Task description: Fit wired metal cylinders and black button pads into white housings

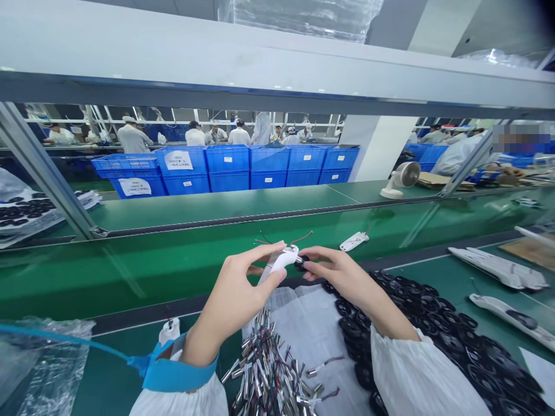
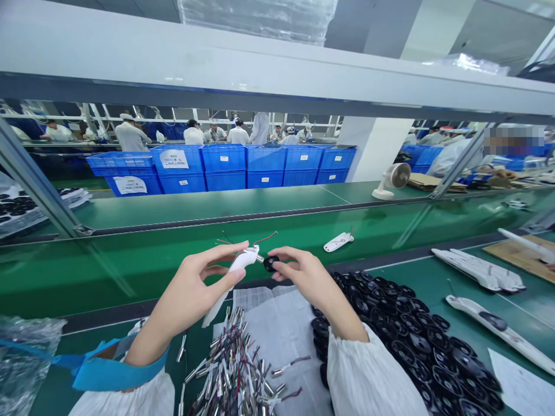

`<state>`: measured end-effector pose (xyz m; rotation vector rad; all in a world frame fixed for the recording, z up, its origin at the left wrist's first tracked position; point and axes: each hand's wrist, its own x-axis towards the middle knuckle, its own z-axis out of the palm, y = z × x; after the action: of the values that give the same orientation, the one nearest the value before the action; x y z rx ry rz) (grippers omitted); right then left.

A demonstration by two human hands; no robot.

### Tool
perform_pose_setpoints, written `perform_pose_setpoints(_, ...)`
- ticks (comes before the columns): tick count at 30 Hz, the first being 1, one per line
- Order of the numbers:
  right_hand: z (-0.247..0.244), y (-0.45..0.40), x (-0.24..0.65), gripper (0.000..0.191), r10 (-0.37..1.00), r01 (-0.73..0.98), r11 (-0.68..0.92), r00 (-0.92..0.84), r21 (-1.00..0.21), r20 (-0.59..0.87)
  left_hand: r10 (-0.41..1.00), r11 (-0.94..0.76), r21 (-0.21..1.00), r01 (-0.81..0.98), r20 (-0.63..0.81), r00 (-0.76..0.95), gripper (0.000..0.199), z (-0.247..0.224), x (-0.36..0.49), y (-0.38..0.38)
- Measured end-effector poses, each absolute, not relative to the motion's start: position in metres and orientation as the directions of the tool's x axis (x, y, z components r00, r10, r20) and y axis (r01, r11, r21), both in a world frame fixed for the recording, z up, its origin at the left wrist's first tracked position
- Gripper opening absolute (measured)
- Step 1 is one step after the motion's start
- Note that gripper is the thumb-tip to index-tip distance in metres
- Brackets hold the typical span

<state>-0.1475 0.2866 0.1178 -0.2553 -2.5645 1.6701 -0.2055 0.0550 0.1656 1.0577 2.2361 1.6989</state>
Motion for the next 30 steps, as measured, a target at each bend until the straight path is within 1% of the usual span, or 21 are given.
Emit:
perform_pose_setpoints(2, 0.129, 0.276, -0.141, 0.047, 0.179, 0.018, 0.232, -0.984, -0.973, 0.025, 0.602, 0.132, 0.879, 0.458, 0.296, -0.742, 0.038, 0.165, -0.206, 0.056)
perform_pose_setpoints(3, 0.134, 0.271, -0.137, 0.050, 0.190, -0.013, 0.174, -0.981, -0.985, 0.047, 0.599, 0.137, 0.876, 0.462, 0.298, -0.743, 0.038, 0.165, -0.205, 0.055)
perform_pose_setpoints(5, 0.143, 0.263, -0.130, 0.051, 0.219, -0.061, 0.126, -0.972, -0.990, 0.087, 0.591, 0.131, 0.873, 0.469, 0.311, -0.744, 0.038, 0.165, -0.205, 0.054)
perform_pose_setpoints(7, 0.150, 0.256, -0.125, 0.047, 0.240, -0.121, 0.101, -0.960, -0.988, 0.142, 0.586, 0.091, 0.872, 0.480, 0.343, -0.734, 0.037, 0.166, -0.205, 0.053)
perform_pose_setpoints(9, 0.155, 0.252, -0.122, 0.042, 0.256, -0.183, 0.102, -0.945, -0.978, 0.203, 0.579, 0.036, 0.865, 0.500, 0.389, -0.716, 0.036, 0.167, -0.203, 0.052)
perform_pose_setpoints(11, 0.159, 0.248, -0.121, 0.038, 0.281, -0.242, 0.142, -0.920, -0.960, 0.274, 0.569, -0.005, 0.854, 0.520, 0.430, -0.701, 0.035, 0.167, -0.202, 0.052)
perform_pose_setpoints(14, 0.162, 0.245, -0.122, 0.033, 0.298, -0.309, 0.192, -0.886, -0.932, 0.355, 0.564, -0.030, 0.838, 0.545, 0.464, -0.683, 0.033, 0.167, -0.200, 0.052)
perform_pose_setpoints(16, 0.162, 0.244, -0.123, 0.030, 0.289, -0.339, 0.182, -0.879, -0.923, 0.380, 0.564, -0.029, 0.823, 0.567, 0.482, -0.671, 0.032, 0.166, -0.200, 0.051)
perform_pose_setpoints(19, 0.162, 0.247, -0.121, 0.028, 0.271, -0.368, 0.171, -0.874, -0.914, 0.403, 0.567, -0.012, 0.797, 0.604, 0.503, -0.652, 0.030, 0.166, -0.200, 0.050)
perform_pose_setpoints(25, 0.165, 0.253, -0.115, 0.028, 0.237, -0.334, 0.249, -0.889, -0.909, 0.392, 0.599, -0.026, 0.750, 0.661, 0.541, -0.590, 0.031, 0.168, -0.198, 0.048)
perform_pose_setpoints(28, 0.165, 0.255, -0.115, 0.032, 0.227, -0.320, 0.222, -0.902, -0.921, 0.368, 0.610, -0.028, 0.732, 0.681, 0.552, -0.569, 0.032, 0.171, -0.196, 0.047)
perform_pose_setpoints(30, 0.165, 0.254, -0.116, 0.032, 0.220, -0.333, 0.198, -0.901, -0.922, 0.373, 0.614, -0.019, 0.748, 0.664, 0.533, -0.582, 0.031, 0.172, -0.194, 0.048)
